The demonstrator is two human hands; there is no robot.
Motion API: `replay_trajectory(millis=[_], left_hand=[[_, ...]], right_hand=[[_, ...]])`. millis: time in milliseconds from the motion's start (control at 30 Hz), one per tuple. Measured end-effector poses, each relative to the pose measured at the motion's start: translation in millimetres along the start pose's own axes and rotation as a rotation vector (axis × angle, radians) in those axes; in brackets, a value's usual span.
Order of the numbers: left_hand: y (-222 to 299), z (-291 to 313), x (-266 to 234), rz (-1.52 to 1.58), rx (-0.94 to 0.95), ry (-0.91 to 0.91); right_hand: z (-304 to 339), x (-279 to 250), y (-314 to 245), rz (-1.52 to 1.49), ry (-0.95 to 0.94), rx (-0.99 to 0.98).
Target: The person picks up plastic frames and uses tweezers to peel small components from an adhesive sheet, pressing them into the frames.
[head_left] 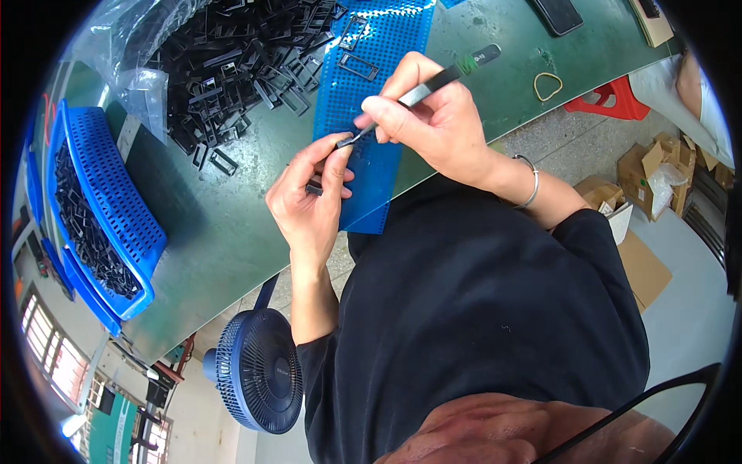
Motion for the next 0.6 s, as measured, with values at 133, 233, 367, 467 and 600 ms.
replay_trajectory(millis=[133, 233, 367, 467, 600], left_hand=[[1.7, 0.9, -1.3, 0.02, 0.009, -0.002], [-0.7, -0.3, -2.3, 0.078, -0.021, 0.005], [1.2, -1.0, -1.2, 0.065, 0.01, 0.0], [0.8, -0.3, -1.3, 0.054, 0.01, 0.0], [-1.9, 0.5, -2.3, 0.062, -0.013, -0.013]], right_hand=[[4.0, -1.9, -6.8, 0.414, -0.116, -0.122], [3.6, 5.6, -11.2, 0.565, -0.176, -0.194], [3.8, 4.9, -10.9, 0.613, -0.159, -0.237], [3.6, 4.7, -12.5, 0.636, -0.166, -0.229], [3.1, 3.3, -8.5, 0.452, -0.159, -0.158]])
Point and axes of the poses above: each hand's wrist, its own z-axis away from the middle knuckle, its own x-axis out of the palm, y = z × x, the point moved 9 cm from there along -z, towards the middle knuckle, and after that the axes turned 10 degrees about -x, right-handed, at the moved point
